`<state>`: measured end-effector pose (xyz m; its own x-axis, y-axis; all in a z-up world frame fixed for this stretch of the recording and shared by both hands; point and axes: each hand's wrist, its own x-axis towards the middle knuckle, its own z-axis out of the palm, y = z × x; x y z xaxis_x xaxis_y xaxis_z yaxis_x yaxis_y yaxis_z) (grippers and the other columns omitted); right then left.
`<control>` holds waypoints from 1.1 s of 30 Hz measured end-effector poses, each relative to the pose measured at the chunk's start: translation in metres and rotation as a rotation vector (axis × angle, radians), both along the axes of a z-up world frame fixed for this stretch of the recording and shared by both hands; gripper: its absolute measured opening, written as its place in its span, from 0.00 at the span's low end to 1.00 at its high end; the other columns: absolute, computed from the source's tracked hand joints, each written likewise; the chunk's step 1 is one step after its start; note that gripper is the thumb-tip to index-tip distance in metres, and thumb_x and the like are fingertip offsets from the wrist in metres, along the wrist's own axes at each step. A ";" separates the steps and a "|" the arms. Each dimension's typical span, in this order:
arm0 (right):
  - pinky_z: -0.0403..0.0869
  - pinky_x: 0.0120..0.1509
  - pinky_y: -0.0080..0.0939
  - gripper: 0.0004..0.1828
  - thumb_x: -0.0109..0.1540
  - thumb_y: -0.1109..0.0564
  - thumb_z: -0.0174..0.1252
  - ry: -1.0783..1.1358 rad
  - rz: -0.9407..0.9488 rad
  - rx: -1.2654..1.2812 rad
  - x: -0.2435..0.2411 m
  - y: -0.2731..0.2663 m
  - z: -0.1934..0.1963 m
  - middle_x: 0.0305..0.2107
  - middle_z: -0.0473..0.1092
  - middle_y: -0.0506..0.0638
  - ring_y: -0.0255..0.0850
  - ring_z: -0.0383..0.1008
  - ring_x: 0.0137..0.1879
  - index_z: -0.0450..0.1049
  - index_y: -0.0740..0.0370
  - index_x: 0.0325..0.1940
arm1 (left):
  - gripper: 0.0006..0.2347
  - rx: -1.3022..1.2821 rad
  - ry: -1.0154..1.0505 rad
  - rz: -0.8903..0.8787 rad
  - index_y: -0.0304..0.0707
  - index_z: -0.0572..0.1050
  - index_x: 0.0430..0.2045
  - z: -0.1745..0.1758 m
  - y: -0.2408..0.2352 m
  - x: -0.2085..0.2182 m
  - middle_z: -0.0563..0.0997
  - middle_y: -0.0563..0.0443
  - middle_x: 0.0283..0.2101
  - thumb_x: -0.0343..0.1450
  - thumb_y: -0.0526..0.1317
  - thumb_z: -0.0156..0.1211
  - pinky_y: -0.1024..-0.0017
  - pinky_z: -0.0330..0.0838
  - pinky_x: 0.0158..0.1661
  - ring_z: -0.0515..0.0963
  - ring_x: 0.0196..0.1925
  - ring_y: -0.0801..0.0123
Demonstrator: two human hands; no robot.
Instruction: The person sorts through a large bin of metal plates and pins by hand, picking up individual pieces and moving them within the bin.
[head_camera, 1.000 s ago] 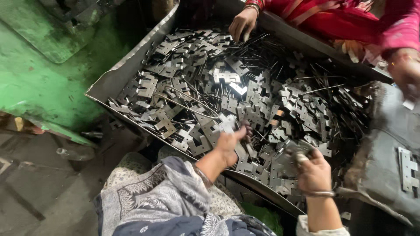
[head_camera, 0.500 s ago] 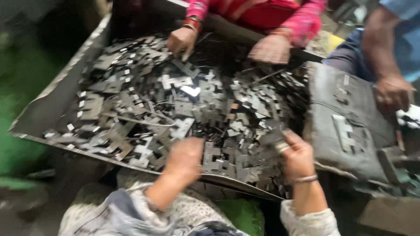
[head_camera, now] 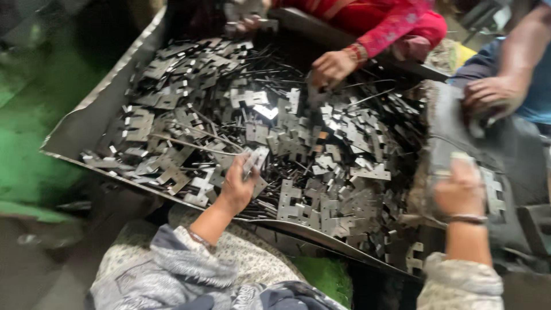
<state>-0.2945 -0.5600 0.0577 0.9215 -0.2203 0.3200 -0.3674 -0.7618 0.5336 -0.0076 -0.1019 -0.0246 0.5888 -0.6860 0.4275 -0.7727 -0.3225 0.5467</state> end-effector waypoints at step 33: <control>0.82 0.48 0.43 0.04 0.67 0.61 0.55 -1.231 -0.233 2.260 0.025 0.143 -0.028 0.37 0.77 0.48 0.38 0.79 0.42 0.74 0.61 0.45 | 0.06 0.385 -0.594 -0.201 0.37 0.78 0.28 -0.004 -0.032 -0.007 0.79 0.48 0.32 0.70 0.38 0.57 0.65 0.75 0.42 0.78 0.38 0.64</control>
